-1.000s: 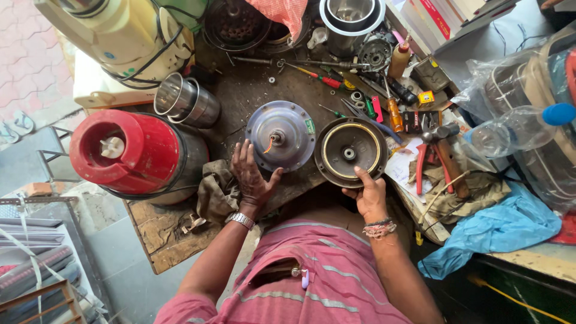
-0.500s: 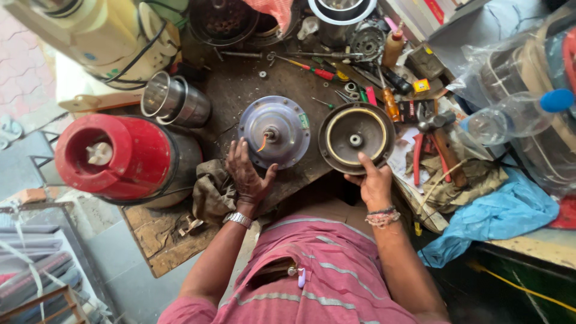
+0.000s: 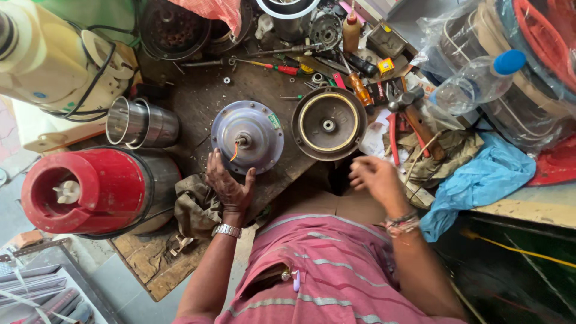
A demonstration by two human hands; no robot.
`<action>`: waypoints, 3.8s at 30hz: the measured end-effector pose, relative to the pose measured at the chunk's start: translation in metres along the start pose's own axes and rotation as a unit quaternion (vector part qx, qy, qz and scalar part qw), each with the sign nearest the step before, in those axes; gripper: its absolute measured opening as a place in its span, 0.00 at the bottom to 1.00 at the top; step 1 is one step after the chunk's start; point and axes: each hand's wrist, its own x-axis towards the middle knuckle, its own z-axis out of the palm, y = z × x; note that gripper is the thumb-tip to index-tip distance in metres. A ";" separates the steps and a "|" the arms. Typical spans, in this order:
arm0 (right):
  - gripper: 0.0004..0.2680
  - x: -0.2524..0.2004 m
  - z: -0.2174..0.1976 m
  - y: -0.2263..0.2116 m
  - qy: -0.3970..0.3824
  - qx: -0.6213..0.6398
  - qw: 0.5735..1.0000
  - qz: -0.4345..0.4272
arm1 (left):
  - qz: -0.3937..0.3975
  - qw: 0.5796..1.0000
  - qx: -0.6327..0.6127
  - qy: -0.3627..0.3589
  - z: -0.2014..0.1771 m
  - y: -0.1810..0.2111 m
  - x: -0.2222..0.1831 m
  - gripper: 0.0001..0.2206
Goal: The person disassembles a small electric motor, removes the rotor, and uses a screwdriver and hammer to adjust components on the stator. They then reassemble the motor by placing the rotor back into the housing and securing the cover.
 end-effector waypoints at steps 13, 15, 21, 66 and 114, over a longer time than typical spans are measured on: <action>0.14 0.082 -0.071 -0.045 0.249 -0.553 0.756 -0.247 | 0.002 1.000 -0.005 0.026 0.004 -0.003 -0.003 0.42; 0.17 0.088 -0.070 -0.045 0.269 -0.564 0.736 -0.260 | 0.007 1.000 -0.002 0.028 0.005 -0.004 -0.003 0.41; 0.17 0.085 -0.065 -0.051 0.257 -0.444 0.780 -0.358 | 0.006 1.000 -0.008 0.025 0.004 -0.004 -0.001 0.42; 0.16 0.014 0.112 -0.164 -0.046 -0.303 0.840 -0.448 | -0.109 0.971 0.034 -0.211 0.006 0.014 0.104 0.57; 0.10 0.015 0.146 -0.113 0.040 -0.193 0.807 -0.556 | -0.140 0.944 0.042 -0.297 -0.003 0.014 0.105 0.69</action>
